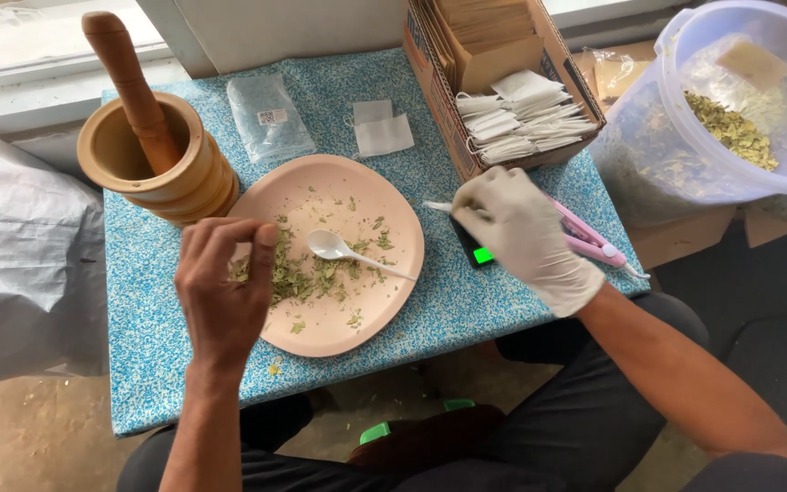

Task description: The person fills small white bags with green leafy material using a spoon, weighs them on a digital scale, and seals the bags using a pink handheld heat sealer.

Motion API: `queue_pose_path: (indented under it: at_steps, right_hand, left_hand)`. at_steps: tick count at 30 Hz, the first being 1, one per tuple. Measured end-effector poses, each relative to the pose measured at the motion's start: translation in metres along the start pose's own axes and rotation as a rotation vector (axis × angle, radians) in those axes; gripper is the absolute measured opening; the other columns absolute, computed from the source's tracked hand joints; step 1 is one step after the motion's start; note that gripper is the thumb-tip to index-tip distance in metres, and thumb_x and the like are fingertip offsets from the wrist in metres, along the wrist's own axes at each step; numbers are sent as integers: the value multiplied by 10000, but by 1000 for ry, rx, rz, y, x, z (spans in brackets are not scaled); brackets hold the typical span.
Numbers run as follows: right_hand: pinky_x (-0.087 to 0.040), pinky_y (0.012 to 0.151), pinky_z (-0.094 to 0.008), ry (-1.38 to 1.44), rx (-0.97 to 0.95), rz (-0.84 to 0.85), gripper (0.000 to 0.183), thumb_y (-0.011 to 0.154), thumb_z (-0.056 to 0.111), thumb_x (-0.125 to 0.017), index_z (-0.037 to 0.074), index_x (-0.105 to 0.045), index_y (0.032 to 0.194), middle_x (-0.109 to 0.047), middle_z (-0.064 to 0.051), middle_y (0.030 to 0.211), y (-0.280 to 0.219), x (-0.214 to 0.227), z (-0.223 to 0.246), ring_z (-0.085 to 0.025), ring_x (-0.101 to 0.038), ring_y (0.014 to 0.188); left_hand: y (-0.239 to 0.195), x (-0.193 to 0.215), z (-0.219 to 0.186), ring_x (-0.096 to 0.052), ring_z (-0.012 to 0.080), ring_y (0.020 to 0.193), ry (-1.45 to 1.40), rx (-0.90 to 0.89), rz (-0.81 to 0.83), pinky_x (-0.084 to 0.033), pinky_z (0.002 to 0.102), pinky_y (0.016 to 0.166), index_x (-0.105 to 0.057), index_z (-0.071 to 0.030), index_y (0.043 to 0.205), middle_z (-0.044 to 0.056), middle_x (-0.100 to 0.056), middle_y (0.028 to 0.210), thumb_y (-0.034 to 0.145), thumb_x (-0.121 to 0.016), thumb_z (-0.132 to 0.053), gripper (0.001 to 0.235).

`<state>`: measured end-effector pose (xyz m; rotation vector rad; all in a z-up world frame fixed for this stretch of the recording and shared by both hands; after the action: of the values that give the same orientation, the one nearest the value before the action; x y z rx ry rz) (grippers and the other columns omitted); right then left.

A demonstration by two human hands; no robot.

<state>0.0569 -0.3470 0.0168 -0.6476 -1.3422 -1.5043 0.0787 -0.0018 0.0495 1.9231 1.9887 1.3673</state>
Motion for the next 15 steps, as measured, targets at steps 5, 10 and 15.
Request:
queue_pose_path:
  at_steps: [5,10,15]
  right_hand:
    - [-464,521,-178,1061,-596,67,176,1031,140,-842,129,-760,1186,-709,-27,865,7,24,-27,-65,-612,656]
    - [-570,630,-231,1217,-502,240,142,1051,110,-801,72,-718,1160,-769,-107,822,9,-1,-13,-168,-788,769]
    - [-593,677,-236,1116,-512,216,127,1040,152,-857,69,-784,1103,-794,-116,829,13,6,20,-172,-815,820]
  left_hand:
    - [10,-41,-43,-781,352,1062,-374,166,217,-628,474,904,-812,-89,1261,200,-820,1142,1129,-692,-206,214]
    - [14,-89,-97,-541,609,1463,-833,307,499,-525,732,1157,-488,40,1649,377,-531,1643,1154,-557,-389,659]
    - [0,-117,-61,-740,256,1223,-910,389,309,-683,452,1012,-705,-29,1508,178,-816,1328,1124,-704,-261,448]
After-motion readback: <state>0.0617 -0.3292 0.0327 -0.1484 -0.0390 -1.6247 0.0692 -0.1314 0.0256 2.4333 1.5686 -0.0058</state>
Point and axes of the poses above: each hand's wrist, its own y-axis towards the middle knuckle, its own x-axis out of the back of the hand, z = x × y, the point moved 8 cm from there along y, towards the middle knuckle
